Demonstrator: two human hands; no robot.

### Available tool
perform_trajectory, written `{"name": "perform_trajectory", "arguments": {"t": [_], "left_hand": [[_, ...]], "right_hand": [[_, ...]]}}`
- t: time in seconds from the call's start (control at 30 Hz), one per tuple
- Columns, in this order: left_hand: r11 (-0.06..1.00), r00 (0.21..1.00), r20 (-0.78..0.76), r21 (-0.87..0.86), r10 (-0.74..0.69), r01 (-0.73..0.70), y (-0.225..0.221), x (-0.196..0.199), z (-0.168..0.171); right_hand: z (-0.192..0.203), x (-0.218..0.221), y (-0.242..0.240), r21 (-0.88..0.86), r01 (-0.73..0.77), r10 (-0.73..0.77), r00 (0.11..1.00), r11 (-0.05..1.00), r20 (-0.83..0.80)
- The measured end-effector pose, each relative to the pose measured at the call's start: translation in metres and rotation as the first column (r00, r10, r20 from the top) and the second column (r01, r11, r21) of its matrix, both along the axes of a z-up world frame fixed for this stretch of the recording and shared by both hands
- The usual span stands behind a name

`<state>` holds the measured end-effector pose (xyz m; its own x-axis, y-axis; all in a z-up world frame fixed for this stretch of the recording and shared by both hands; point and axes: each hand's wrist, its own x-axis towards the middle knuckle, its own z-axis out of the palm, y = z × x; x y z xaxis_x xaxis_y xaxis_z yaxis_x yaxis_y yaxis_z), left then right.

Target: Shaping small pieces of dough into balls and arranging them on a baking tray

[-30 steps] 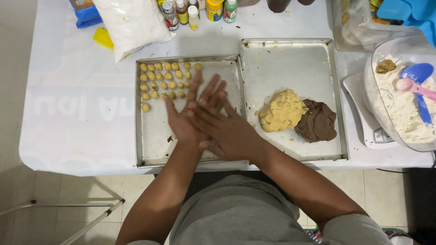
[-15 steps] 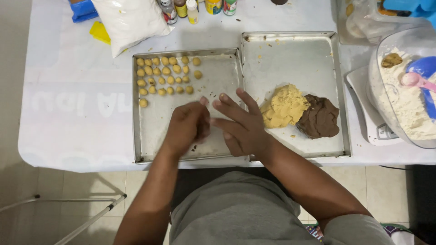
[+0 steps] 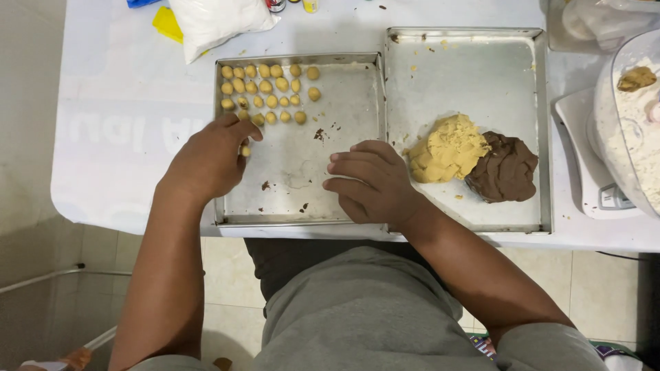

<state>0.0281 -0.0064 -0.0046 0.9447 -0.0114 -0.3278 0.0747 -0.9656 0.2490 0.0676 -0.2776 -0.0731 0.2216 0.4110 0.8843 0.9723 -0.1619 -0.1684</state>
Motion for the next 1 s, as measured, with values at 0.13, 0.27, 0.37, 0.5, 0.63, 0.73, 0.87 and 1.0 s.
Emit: {"name": "perform_trajectory", "arguments": {"t": [0.13,0.27,0.37,0.5,0.63,0.73,0.87,1.0], "left_hand": [[1.000,0.999,0.035,0.018,0.005,-0.006,-0.003,0.000,0.006],[1.000,0.997,0.077,0.021,0.002,-0.004,-0.006,-0.003,0.008],[0.998,0.996,0.089,-0.062,-0.014,0.020,-0.017,-0.001,0.014],[0.998,0.990,0.135,-0.043,-0.049,0.056,-0.018,0.000,-0.007],[0.996,0.986,0.157,0.067,-0.063,0.054,-0.009,0.001,-0.025],[0.994,0.983,0.179,0.103,-0.043,0.025,0.001,-0.001,-0.029],[0.993,0.970,0.242,0.119,-0.008,-0.022,0.006,-0.005,-0.024],[0.998,0.943,0.333,0.048,0.011,-0.029,-0.012,-0.006,-0.015]], "right_hand": [[-0.003,0.002,-0.002,-0.013,-0.009,0.009,1.000,1.000,-0.002],[-0.001,0.004,-0.003,-0.016,-0.024,0.024,1.000,1.000,-0.020],[-0.003,0.007,-0.003,-0.008,-0.033,0.032,0.999,0.999,-0.033],[-0.002,0.005,-0.002,-0.005,-0.017,0.017,0.999,1.000,-0.043],[-0.004,0.007,-0.004,-0.005,-0.024,0.023,0.998,1.000,-0.058],[-0.004,0.008,-0.004,-0.005,-0.024,0.024,0.998,1.000,-0.062],[0.000,0.007,-0.002,0.005,-0.017,0.017,0.998,1.000,-0.057],[0.005,0.015,-0.011,-0.012,0.013,-0.014,0.999,1.000,-0.052]]}}
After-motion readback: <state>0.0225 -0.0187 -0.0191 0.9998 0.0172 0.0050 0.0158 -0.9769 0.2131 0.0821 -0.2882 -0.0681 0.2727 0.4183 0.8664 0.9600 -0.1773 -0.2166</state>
